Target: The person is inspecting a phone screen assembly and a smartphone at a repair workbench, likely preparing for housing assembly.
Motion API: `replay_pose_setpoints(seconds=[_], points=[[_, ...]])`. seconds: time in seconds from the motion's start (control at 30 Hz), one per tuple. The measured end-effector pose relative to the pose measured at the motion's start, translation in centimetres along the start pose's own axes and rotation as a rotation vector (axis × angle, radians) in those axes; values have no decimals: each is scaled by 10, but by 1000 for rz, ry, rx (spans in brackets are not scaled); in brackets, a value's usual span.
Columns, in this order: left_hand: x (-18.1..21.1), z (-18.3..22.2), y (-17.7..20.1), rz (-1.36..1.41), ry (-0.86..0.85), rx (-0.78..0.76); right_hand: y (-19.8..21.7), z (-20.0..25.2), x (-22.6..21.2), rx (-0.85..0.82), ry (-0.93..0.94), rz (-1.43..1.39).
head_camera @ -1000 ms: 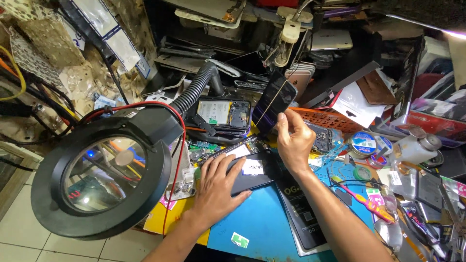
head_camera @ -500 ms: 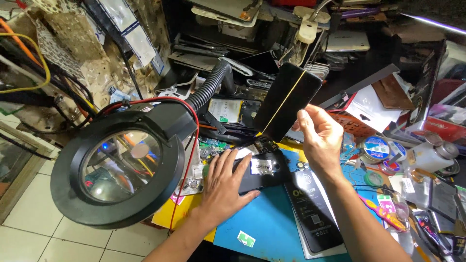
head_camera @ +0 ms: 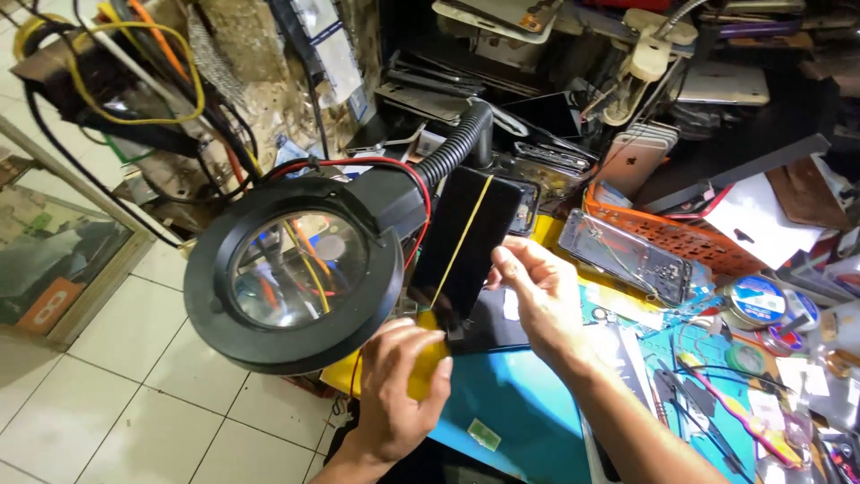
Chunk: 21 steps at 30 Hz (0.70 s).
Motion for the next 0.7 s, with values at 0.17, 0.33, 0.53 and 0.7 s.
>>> replay_pose_setpoints(seconds=[0.17,0.33,0.53,0.7], points=[[-11,16,8,-149,123,37,-20,-9,4,-67,-80,-4],[-25,23,3,-252,159,48,-32,-18,8,-99,-145,-41],[-34,28,0,-162,151,103,-42,-25,4,-197,-56,-40],[-38,29,-1,-134,120,123,-49,-30,-9,-230,-19,85]])
Point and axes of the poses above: each hand's wrist, its own z-axis away from the middle knuckle, its own y-axis out of the back of the hand, x = y × z, the point moved 2 cm from there along -z, towards the middle knuckle, and after that the axes turned 10 degrees about -y, right-handed, at the moved point
